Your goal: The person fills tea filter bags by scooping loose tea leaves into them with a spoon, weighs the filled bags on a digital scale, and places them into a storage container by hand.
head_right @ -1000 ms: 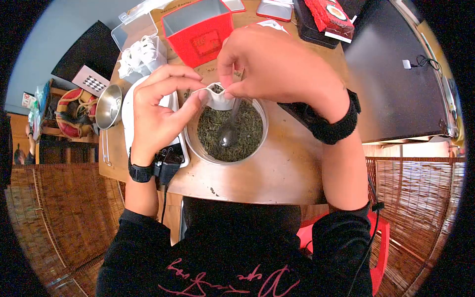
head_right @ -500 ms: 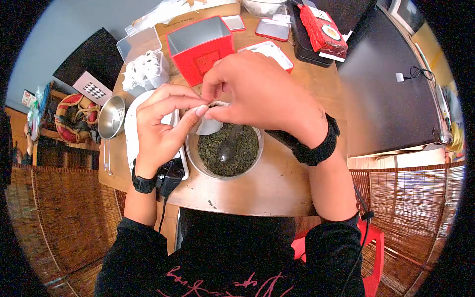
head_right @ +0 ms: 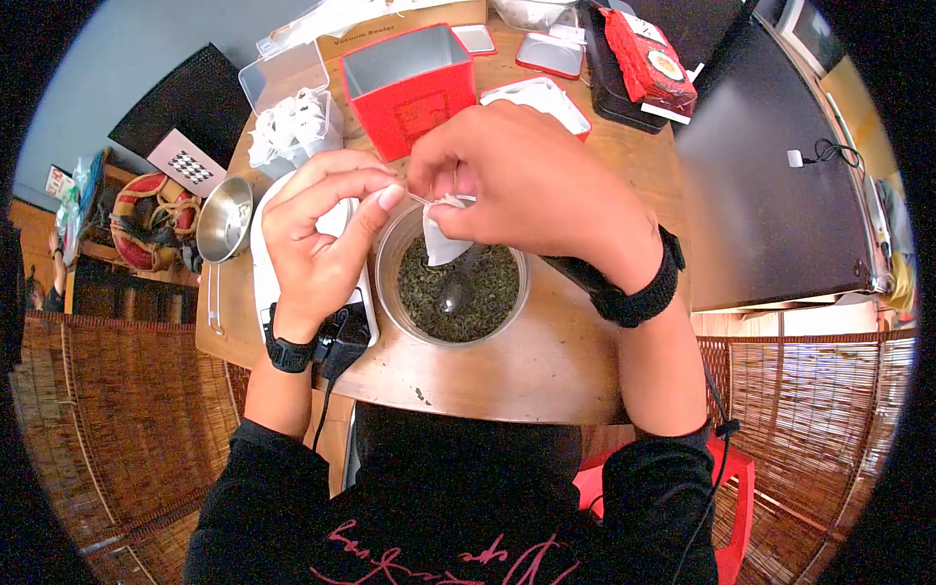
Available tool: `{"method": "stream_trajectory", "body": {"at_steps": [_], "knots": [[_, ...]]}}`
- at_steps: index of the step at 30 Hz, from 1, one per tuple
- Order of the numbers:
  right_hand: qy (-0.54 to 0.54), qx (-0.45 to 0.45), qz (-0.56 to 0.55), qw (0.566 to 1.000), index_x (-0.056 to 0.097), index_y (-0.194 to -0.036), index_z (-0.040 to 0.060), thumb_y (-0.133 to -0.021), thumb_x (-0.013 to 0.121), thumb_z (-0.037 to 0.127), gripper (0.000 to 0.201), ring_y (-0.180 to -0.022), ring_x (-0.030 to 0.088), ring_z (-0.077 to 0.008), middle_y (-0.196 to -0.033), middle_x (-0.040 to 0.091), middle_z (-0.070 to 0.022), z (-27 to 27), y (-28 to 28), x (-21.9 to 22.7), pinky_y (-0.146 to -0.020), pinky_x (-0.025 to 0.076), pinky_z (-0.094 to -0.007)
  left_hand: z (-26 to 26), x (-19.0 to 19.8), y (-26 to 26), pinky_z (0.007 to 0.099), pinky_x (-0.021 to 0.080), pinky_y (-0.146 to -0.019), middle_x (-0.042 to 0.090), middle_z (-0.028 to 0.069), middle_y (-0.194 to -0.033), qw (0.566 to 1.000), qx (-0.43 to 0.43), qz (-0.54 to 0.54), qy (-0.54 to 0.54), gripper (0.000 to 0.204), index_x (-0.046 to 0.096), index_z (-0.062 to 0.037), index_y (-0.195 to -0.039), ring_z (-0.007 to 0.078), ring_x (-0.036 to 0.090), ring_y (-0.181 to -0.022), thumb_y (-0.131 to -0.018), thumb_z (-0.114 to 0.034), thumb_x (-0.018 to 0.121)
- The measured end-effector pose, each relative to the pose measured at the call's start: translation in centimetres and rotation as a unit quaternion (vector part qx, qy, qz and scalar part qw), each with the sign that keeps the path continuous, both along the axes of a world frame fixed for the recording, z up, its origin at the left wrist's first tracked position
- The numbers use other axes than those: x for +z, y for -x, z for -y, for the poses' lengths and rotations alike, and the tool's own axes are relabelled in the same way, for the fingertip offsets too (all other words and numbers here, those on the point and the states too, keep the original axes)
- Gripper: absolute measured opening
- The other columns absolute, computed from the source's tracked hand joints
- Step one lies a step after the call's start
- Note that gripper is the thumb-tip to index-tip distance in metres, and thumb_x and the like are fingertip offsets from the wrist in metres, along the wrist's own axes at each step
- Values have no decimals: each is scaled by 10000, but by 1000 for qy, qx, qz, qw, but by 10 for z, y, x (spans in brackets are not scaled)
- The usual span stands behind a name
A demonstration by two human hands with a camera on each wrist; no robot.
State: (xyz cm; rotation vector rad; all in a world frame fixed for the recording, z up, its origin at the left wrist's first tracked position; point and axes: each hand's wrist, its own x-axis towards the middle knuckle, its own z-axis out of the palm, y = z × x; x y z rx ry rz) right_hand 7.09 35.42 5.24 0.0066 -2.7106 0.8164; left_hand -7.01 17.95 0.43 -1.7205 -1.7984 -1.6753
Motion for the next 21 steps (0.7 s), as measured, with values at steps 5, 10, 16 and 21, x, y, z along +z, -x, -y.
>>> {"method": "stream_trajectory", "body": {"at_steps": [5,10,16,21], "knots": [[-7,9,21,1000,770,-896,107,-777,779,162,132,-818,693,-256,-871,710,-85,-1,-1,2,-740,539,-381,-1,-1,2,332,554,-784,744,97,-957,1000,10,-1,2,99,797,-30,-921,226,712,-874,-824,-13,808],[-5,14,32,999,778,-868,101,-790,825,224,152,-776,688,-251,-831,704,-81,-2,-2,6,-714,537,-380,-1,0,2,321,557,-770,742,98,-944,1000,24,-9,-16,96,789,-17,-915,218,713,-869,-822,-4,807],[42,30,47,998,792,-915,90,-765,865,263,241,-710,667,-254,-752,682,-93,2,1,11,-653,517,-376,0,1,0,303,554,-759,745,108,-954,997,52,-10,-57,95,784,-6,-922,200,715,-843,-829,10,800],[31,44,14,998,793,-925,72,-750,884,222,248,-672,603,-189,-734,638,-57,1,0,6,-624,474,-333,-1,-3,0,288,552,-742,746,112,-961,996,57,19,-59,85,783,-2,-920,182,710,-838,-837,9,798]]}}
